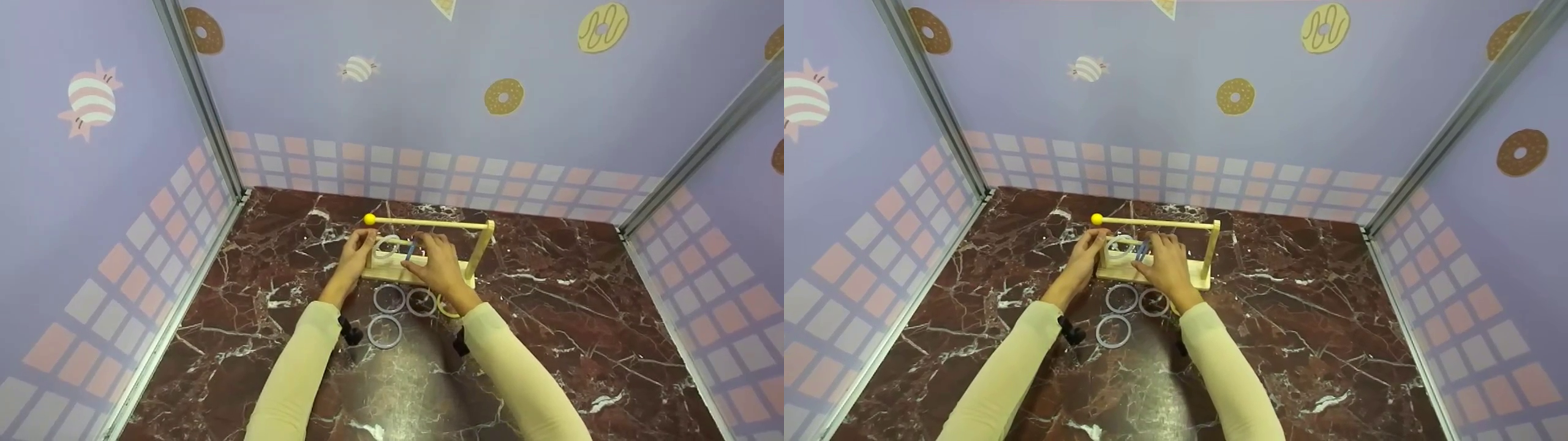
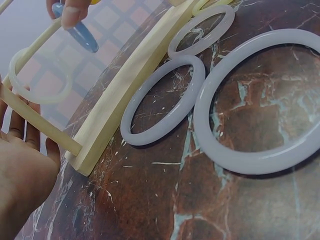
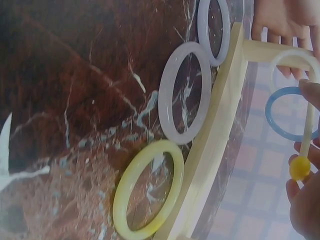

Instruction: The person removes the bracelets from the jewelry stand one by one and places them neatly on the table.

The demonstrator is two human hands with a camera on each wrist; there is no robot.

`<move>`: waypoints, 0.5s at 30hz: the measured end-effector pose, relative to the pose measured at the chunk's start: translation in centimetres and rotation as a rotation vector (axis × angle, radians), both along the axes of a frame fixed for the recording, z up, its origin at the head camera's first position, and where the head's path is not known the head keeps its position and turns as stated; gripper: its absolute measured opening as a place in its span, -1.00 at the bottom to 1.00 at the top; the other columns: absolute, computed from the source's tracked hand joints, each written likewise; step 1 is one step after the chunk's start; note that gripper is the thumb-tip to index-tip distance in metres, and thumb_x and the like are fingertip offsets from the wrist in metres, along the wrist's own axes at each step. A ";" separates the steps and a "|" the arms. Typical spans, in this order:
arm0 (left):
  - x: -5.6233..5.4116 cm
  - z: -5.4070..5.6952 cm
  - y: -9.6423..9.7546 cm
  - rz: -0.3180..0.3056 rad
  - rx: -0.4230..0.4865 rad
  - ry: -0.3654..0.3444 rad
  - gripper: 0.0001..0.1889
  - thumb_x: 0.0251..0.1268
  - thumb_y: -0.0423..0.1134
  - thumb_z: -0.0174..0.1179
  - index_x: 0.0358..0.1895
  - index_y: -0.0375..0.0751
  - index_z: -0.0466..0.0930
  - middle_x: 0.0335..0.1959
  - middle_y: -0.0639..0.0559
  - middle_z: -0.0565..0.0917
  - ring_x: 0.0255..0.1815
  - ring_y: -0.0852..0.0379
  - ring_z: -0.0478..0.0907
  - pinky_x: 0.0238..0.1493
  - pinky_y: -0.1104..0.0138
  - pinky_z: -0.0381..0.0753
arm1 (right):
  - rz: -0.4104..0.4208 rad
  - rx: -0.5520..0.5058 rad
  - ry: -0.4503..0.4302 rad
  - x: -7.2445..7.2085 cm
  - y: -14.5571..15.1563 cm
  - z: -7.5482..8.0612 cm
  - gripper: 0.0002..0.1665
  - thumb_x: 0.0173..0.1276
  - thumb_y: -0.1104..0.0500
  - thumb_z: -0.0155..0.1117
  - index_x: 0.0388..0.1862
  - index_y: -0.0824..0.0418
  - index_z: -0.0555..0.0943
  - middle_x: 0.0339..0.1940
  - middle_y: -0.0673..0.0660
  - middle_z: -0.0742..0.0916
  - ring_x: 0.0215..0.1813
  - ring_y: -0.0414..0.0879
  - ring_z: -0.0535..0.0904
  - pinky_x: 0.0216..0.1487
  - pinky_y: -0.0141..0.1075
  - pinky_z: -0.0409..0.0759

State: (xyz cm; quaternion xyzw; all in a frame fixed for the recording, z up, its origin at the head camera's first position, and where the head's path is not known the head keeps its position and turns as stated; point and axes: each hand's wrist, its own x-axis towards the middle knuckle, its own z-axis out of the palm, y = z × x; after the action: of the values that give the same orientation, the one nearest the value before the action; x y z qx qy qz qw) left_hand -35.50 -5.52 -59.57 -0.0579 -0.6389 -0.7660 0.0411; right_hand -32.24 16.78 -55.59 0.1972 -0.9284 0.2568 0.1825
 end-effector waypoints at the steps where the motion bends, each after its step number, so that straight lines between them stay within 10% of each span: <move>1: 0.0 0.0 0.0 0.000 0.000 -0.001 -0.61 0.69 -0.16 0.13 0.25 -0.46 0.51 0.24 -0.33 0.56 0.18 0.11 0.50 0.30 0.32 0.40 | 0.004 -0.010 -0.002 0.0 0.2 0.0 -0.16 0.23 -0.15 0.65 0.35 0.23 0.57 0.10 0.23 0.75 0.21 0.19 0.56 0.21 0.13 0.49; 9: -0.3 -0.3 0.1 0.014 0.025 -0.005 -0.61 0.68 -0.18 0.14 0.25 -0.48 0.51 0.06 0.02 0.64 0.14 0.14 0.52 0.24 0.35 0.43 | -0.026 -0.063 -0.015 0.2 1.9 -0.1 -0.17 0.21 -0.12 0.66 0.32 0.27 0.59 0.14 0.25 0.75 0.21 0.20 0.57 0.24 0.16 0.50; 15: -0.3 -0.3 0.0 -0.003 0.045 -0.015 -0.67 0.67 -0.19 0.15 0.21 -0.42 0.55 0.21 -0.30 0.60 0.15 0.13 0.52 0.24 0.35 0.43 | -0.036 -0.090 -0.004 0.2 2.8 -0.3 -0.18 0.19 -0.11 0.69 0.30 0.28 0.61 0.05 0.20 0.76 0.12 0.17 0.58 0.15 0.13 0.54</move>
State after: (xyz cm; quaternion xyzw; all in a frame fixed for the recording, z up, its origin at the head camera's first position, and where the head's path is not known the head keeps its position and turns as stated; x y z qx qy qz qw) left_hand -35.83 -5.53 -59.89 -0.0523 -0.6218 -0.7805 0.0366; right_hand -32.05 19.62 -55.91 0.1717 -0.9196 0.2954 0.1941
